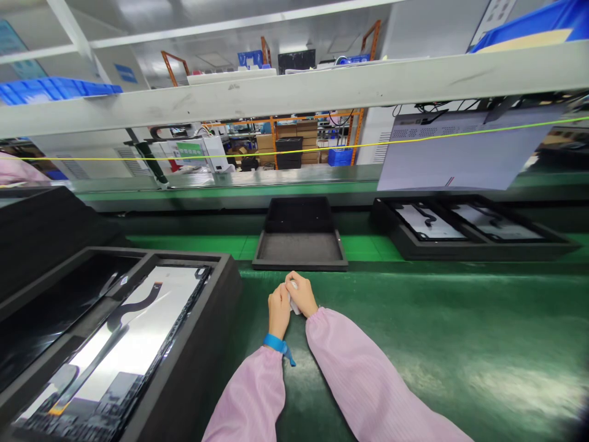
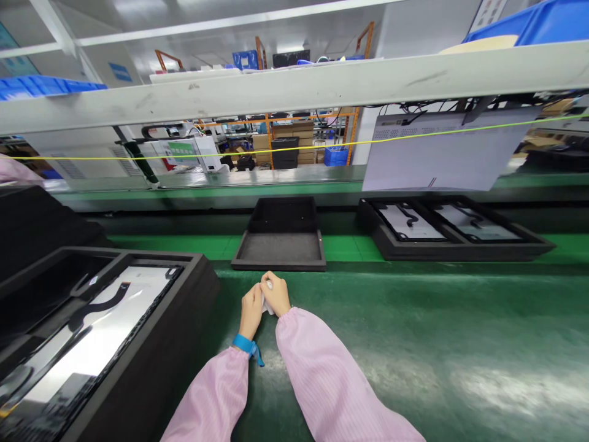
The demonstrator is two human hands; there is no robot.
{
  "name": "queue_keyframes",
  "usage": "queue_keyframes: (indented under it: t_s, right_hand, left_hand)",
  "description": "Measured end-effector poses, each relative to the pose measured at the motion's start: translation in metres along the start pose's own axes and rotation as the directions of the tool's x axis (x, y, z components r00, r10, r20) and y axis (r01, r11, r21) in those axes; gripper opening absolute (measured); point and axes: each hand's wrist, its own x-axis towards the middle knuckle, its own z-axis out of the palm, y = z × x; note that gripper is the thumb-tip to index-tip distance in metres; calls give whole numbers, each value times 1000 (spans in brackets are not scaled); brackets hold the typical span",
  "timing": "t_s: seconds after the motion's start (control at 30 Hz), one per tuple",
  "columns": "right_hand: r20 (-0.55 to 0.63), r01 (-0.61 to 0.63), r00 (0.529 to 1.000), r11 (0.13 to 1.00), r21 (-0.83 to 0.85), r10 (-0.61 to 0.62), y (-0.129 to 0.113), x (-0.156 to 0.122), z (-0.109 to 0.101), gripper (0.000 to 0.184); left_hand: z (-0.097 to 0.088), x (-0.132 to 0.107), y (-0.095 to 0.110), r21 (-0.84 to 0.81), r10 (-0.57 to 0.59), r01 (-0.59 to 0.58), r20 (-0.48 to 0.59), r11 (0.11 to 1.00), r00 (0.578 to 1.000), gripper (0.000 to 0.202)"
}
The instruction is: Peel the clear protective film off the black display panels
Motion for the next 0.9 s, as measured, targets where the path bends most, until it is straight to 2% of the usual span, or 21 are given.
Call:
queue_keyframes:
  t_s: [0.3,0.7,0.8,0.9]
  right_hand:
    - [-12,0,1000,1000,2,0,-2,0,0,30]
    - [-134,56,989,998,-20,-58,0,1,4,30]
    - [-244,46,968,995,-86,-66,-1,2,3,26]
    - [-442,-60,896,982,-177,-25,-1,4,-7,20]
  left_hand:
    - [1,0,2,22,22,-22,-21,1000,1000,30]
    - [1,-2,1,70,43,-40,-46,997,998,28]
    - [1,-2,1,70,54,-51,-55,996,997,28]
    - [2,-2,0,63,68,-64,-65,996,996,28]
